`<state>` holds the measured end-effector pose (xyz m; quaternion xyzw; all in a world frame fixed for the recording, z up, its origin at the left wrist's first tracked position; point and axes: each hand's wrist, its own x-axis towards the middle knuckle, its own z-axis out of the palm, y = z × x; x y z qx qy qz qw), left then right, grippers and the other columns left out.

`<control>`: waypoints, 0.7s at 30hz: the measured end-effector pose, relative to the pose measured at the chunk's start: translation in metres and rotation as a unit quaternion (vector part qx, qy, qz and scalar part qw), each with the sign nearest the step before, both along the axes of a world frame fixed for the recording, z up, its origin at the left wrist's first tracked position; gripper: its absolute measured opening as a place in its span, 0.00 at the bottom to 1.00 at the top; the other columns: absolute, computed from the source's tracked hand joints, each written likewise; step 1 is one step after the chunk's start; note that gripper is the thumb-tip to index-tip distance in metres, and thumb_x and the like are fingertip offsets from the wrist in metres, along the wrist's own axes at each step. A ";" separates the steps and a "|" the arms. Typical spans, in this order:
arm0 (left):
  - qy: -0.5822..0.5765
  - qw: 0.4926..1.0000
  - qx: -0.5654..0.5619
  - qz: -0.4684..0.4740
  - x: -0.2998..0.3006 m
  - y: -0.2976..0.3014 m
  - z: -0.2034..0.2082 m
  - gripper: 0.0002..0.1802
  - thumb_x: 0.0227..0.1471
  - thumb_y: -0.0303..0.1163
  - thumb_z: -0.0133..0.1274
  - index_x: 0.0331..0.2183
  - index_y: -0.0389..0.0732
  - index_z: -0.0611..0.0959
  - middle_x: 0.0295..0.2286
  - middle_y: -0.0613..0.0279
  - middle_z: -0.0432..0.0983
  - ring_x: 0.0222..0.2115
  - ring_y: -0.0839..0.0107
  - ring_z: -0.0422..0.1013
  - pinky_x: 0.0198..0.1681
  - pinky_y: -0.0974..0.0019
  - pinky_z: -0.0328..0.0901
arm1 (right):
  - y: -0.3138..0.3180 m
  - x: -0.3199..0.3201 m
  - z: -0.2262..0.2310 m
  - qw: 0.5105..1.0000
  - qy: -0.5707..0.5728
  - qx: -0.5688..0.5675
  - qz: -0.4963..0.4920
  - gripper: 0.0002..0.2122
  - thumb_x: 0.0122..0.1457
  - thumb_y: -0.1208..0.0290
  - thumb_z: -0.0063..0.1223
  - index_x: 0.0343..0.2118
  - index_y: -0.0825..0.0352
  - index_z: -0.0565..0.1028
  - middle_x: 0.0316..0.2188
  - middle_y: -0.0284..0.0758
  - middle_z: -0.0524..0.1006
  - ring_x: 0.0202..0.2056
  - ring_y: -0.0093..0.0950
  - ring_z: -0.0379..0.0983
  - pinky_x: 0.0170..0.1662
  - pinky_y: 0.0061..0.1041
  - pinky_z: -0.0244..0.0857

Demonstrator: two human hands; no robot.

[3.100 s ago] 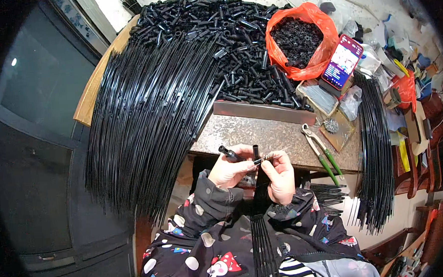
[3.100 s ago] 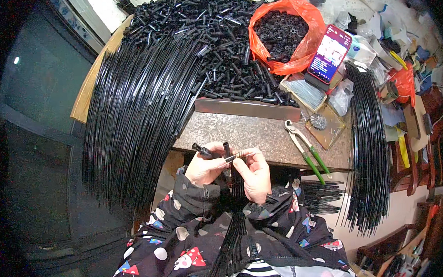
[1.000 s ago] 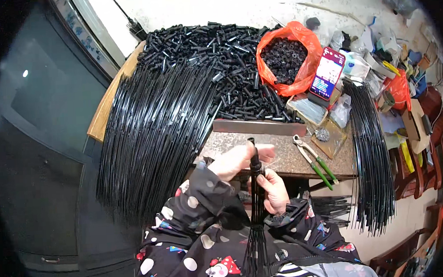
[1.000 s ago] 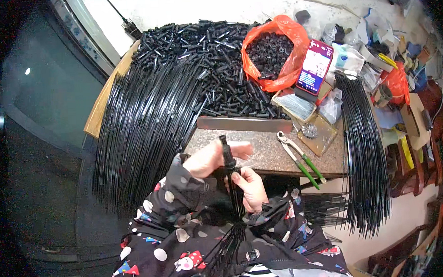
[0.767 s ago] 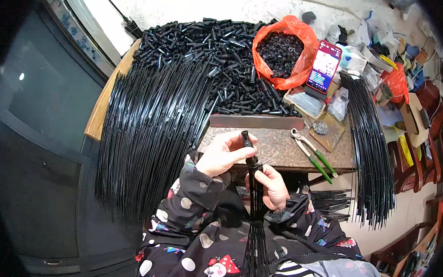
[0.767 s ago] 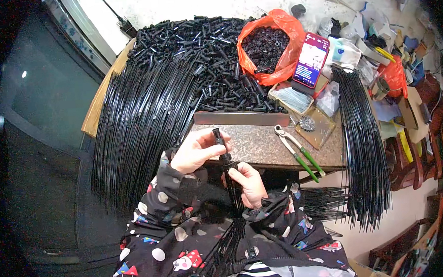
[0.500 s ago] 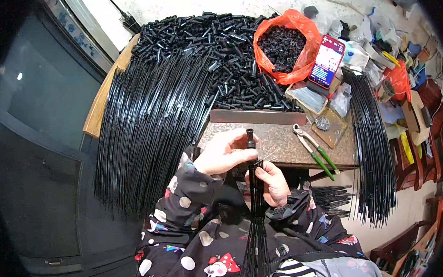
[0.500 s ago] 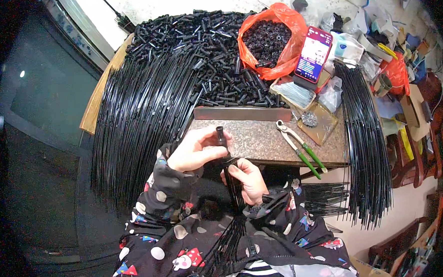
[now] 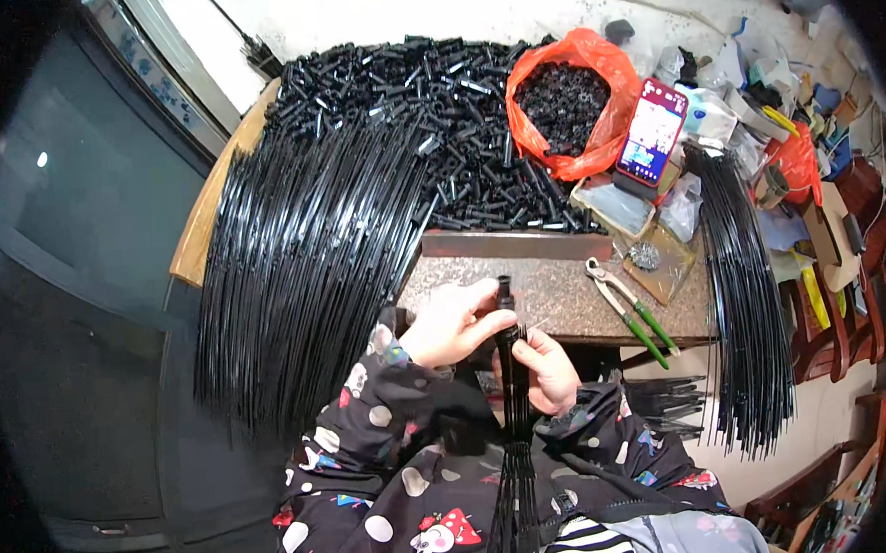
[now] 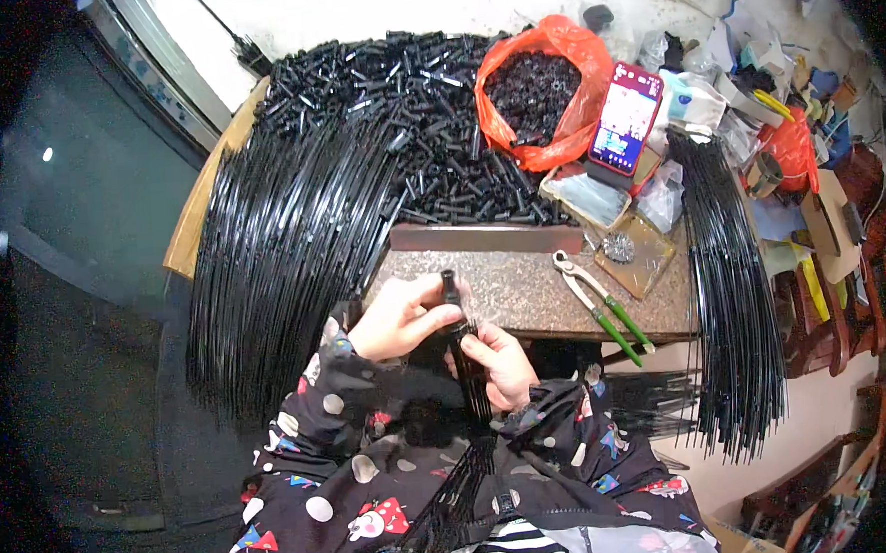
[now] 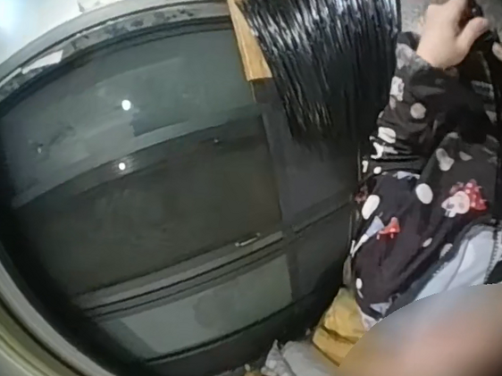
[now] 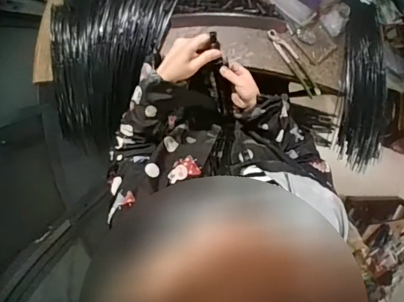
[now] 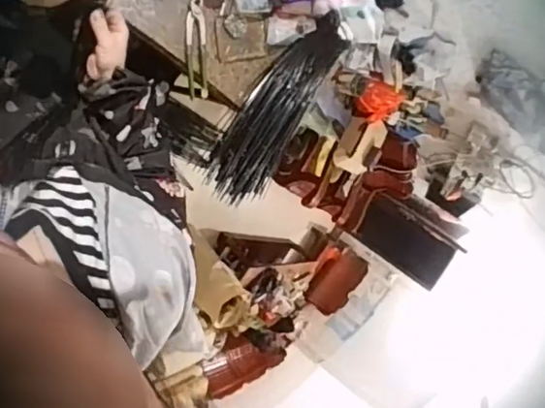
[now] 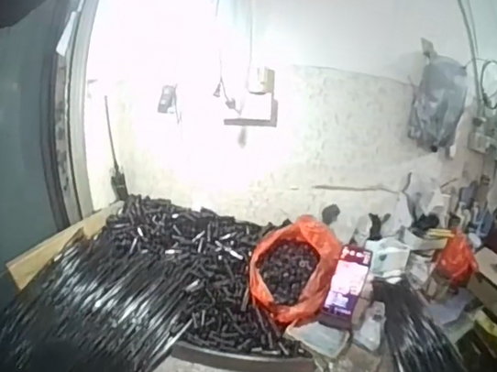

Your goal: The recorder is assembling small metallic components onto long black flexible cables at a production workbench.

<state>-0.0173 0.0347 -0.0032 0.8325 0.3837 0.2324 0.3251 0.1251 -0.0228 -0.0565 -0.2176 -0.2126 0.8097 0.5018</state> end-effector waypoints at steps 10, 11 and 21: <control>-0.237 0.956 -0.141 0.096 0.008 -0.020 0.002 0.06 0.37 0.27 0.46 0.23 0.34 0.70 0.16 0.67 0.66 0.16 0.83 0.61 0.18 0.79 0.57 | -0.004 -0.001 -0.001 0.996 -0.056 0.071 0.015 0.08 0.46 0.71 0.43 0.30 0.67 0.64 0.20 0.34 0.68 0.20 0.22 0.65 0.24 0.19 0.61; -0.255 0.950 -0.153 0.099 0.008 -0.021 0.001 0.06 0.37 0.27 0.46 0.22 0.34 0.70 0.16 0.67 0.66 0.16 0.84 0.60 0.18 0.80 0.57 | -0.003 -0.001 -0.001 0.996 -0.057 0.070 0.016 0.08 0.46 0.71 0.43 0.30 0.67 0.64 0.20 0.34 0.68 0.20 0.22 0.65 0.24 0.19 0.61; -0.288 0.947 -0.145 -0.007 0.008 -0.039 -0.010 0.21 0.30 0.27 0.53 0.33 0.34 0.69 0.30 0.61 0.64 0.35 0.73 0.58 0.36 0.73 0.55 | -0.008 0.014 0.008 0.997 0.009 0.071 0.007 0.08 0.45 0.72 0.44 0.28 0.68 0.64 0.23 0.32 0.68 0.25 0.21 0.65 0.28 0.18 0.60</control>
